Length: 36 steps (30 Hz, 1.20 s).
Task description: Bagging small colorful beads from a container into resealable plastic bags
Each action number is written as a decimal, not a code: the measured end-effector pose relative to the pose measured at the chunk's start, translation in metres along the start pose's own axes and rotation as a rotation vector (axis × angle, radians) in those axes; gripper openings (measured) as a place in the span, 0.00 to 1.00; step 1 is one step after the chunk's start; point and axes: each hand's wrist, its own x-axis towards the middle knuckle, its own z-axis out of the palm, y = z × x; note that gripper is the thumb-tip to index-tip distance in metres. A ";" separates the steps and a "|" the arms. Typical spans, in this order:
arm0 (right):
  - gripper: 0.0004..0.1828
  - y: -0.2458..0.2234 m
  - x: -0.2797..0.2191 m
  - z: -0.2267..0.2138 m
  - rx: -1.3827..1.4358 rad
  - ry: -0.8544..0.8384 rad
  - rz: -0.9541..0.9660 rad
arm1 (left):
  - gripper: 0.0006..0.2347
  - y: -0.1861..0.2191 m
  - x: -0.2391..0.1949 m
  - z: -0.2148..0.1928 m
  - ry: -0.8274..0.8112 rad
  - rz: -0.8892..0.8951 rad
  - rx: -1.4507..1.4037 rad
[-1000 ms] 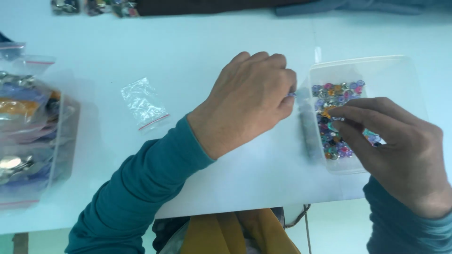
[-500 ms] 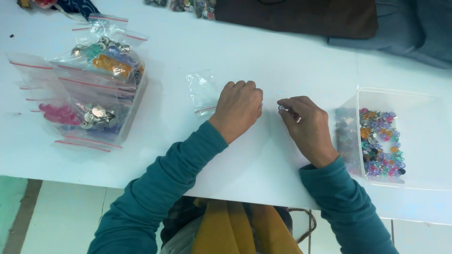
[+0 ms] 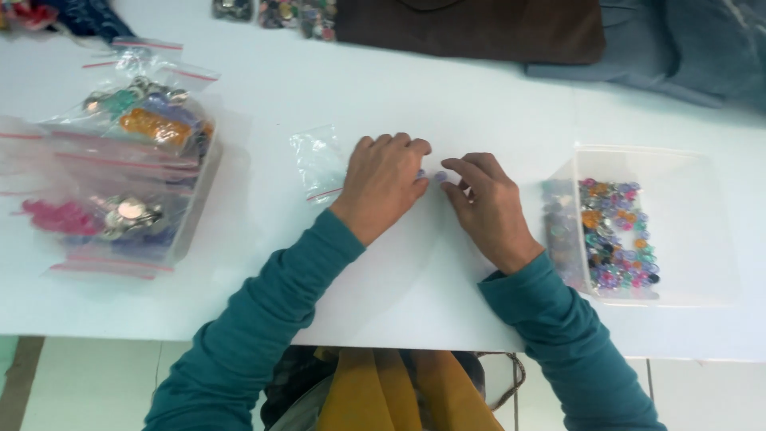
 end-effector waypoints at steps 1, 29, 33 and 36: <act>0.14 -0.007 -0.005 -0.012 -0.017 0.014 0.018 | 0.16 0.009 0.001 -0.009 -0.004 0.027 -0.008; 0.03 0.209 -0.074 -0.158 -0.558 -0.333 0.590 | 0.05 0.247 0.175 0.164 -0.114 0.362 0.201; 0.03 0.228 -0.085 -0.151 -0.621 -0.369 0.609 | 0.04 0.240 0.178 0.183 -0.096 0.349 0.104; 0.05 0.209 -0.075 -0.153 -0.568 -0.395 0.661 | 0.06 0.232 0.176 0.177 -0.072 0.355 0.025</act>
